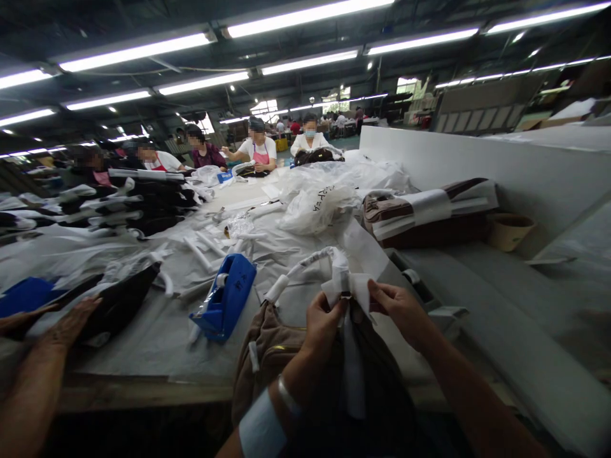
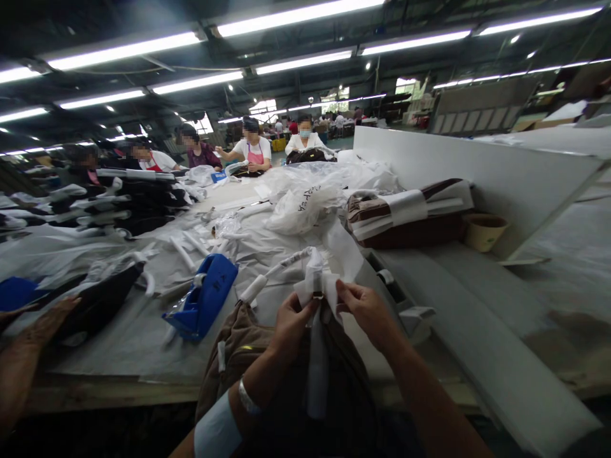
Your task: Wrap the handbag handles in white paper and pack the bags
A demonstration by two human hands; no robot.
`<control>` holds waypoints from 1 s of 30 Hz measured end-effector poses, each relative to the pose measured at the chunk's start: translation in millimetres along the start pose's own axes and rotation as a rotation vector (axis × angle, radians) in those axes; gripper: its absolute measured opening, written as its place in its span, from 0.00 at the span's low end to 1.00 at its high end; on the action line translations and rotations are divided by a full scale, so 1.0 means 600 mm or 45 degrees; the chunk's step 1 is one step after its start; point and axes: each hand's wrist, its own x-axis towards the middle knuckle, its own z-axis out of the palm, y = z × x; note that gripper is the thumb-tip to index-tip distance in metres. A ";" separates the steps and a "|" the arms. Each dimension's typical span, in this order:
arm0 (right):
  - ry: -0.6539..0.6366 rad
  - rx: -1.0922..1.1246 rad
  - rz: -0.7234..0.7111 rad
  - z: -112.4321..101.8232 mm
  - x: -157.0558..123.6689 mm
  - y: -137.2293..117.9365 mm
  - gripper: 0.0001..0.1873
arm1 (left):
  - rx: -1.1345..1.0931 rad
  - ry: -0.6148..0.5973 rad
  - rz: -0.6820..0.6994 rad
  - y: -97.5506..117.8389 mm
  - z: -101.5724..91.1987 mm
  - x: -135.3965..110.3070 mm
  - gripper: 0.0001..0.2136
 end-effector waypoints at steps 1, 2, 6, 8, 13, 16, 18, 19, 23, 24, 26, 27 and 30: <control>-0.045 0.139 0.042 -0.005 -0.003 0.005 0.26 | -0.007 0.000 -0.010 0.000 0.000 -0.001 0.21; -0.074 0.232 0.069 -0.009 -0.006 0.009 0.26 | -0.014 0.003 -0.020 -0.001 0.001 -0.002 0.21; -0.080 0.158 0.009 -0.010 -0.012 0.026 0.30 | -0.042 0.000 -0.043 -0.003 0.004 -0.008 0.20; -0.026 0.119 0.002 -0.001 -0.009 0.034 0.32 | -0.056 -0.022 -0.044 -0.005 0.005 -0.010 0.20; 0.039 0.168 0.013 0.033 0.005 0.045 0.33 | -0.024 -0.026 -0.031 -0.007 0.004 -0.011 0.20; 0.137 0.084 -0.061 0.054 0.008 0.040 0.30 | 0.027 -0.006 0.016 -0.006 0.006 -0.011 0.17; 0.214 -0.006 -0.097 0.064 0.008 0.035 0.28 | 0.100 -0.002 0.064 -0.005 0.007 -0.013 0.15; 0.251 -0.055 -0.123 0.068 0.008 0.034 0.27 | 0.148 0.004 0.086 -0.004 0.007 -0.014 0.14; 0.389 -0.189 -0.200 0.074 0.006 0.031 0.24 | 0.329 0.023 0.148 0.001 0.008 -0.019 0.12; 0.414 -0.206 -0.209 0.075 0.006 0.031 0.24 | 0.356 0.019 0.169 0.002 0.008 -0.020 0.12; 0.468 -0.254 -0.228 0.076 0.005 0.030 0.24 | 0.423 0.023 0.226 0.004 0.009 -0.022 0.14; 0.498 -0.287 -0.240 0.077 0.004 0.029 0.23 | 0.476 0.041 0.258 0.005 0.009 -0.022 0.14; 0.563 -0.367 -0.265 0.082 0.003 0.027 0.24 | 0.621 0.085 0.297 0.006 0.010 -0.023 0.15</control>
